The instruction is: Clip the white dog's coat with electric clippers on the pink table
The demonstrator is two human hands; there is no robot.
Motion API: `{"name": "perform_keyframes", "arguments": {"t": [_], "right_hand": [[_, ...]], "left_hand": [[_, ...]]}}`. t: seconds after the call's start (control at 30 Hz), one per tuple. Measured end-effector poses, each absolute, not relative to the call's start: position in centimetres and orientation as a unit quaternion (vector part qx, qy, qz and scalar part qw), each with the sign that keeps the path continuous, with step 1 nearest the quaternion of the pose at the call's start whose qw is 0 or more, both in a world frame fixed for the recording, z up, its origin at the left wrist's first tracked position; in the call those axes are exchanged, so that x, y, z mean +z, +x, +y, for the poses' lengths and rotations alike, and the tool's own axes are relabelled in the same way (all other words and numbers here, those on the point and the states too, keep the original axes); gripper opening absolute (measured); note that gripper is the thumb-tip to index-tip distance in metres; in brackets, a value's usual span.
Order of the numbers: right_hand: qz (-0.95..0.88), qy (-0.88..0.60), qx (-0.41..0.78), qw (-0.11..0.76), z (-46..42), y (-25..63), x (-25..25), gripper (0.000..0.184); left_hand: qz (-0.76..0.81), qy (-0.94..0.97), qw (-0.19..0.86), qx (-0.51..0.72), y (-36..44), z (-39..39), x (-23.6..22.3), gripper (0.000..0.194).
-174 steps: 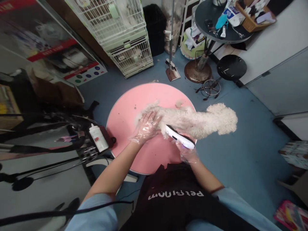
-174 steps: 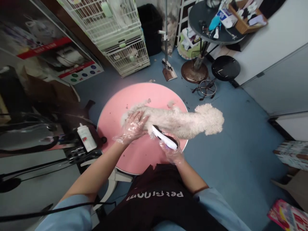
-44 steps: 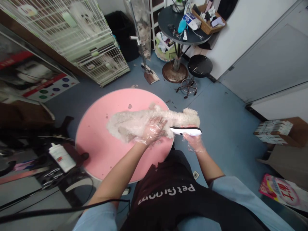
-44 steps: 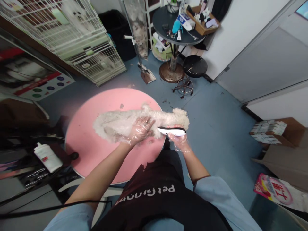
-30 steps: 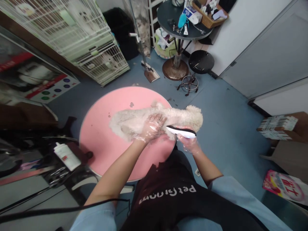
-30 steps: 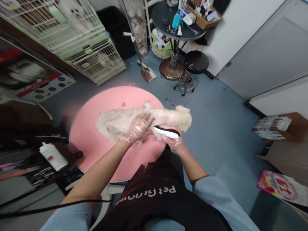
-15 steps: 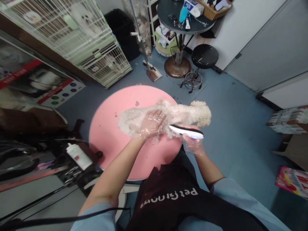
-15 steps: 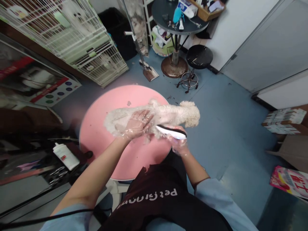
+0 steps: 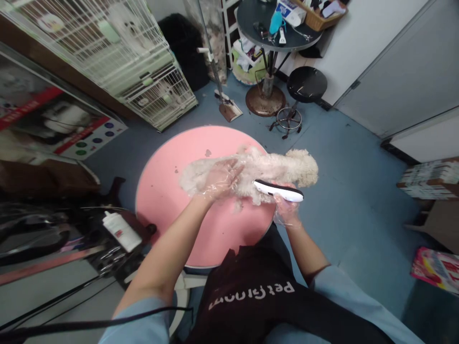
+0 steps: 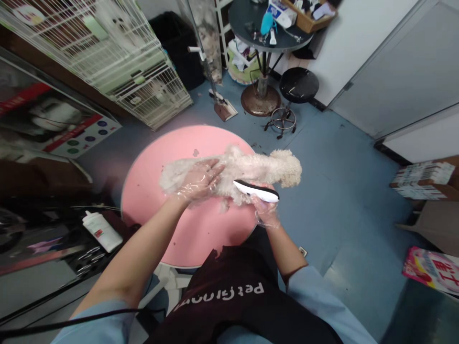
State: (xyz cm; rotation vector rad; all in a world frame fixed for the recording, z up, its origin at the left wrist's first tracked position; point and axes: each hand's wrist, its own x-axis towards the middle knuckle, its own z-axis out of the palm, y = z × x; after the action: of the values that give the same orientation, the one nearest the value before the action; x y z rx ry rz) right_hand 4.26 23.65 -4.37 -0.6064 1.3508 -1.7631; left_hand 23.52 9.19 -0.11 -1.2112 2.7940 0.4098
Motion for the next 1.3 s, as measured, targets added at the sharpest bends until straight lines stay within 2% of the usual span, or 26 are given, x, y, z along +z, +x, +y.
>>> {"name": "perform_keyframes", "arguments": {"t": [0.37,0.53,0.7,0.9,1.1,1.3], "right_hand": [[0.525,-0.081,-0.736,0.42,23.0,4.5,-5.2,0.041],[0.534,-0.122,-0.76,0.35,23.6,2.7,-5.2,0.043],[0.554,-0.215,-0.675,0.437,24.2,0.8,-5.1,0.046],[0.574,-0.2,-0.703,0.37,23.9,-0.3,-4.2,0.046],[0.553,-0.294,-0.64,0.445,24.1,-0.2,-4.5,0.045],[0.569,-0.235,-0.697,0.367,24.1,-0.7,-4.6,0.045]], "left_hand": [[0.893,-0.409,0.068,0.173,24.4,7.4,0.7,0.054],[0.895,-0.407,0.071,0.169,24.2,7.6,0.6,0.054],[0.896,-0.407,0.07,0.165,23.9,7.7,0.4,0.054],[0.9,-0.398,0.066,0.164,24.0,7.6,0.1,0.052],[0.898,-0.4,0.057,0.174,24.0,7.6,0.0,0.053],[0.897,-0.398,0.048,0.185,24.1,7.5,-0.3,0.054]]}}
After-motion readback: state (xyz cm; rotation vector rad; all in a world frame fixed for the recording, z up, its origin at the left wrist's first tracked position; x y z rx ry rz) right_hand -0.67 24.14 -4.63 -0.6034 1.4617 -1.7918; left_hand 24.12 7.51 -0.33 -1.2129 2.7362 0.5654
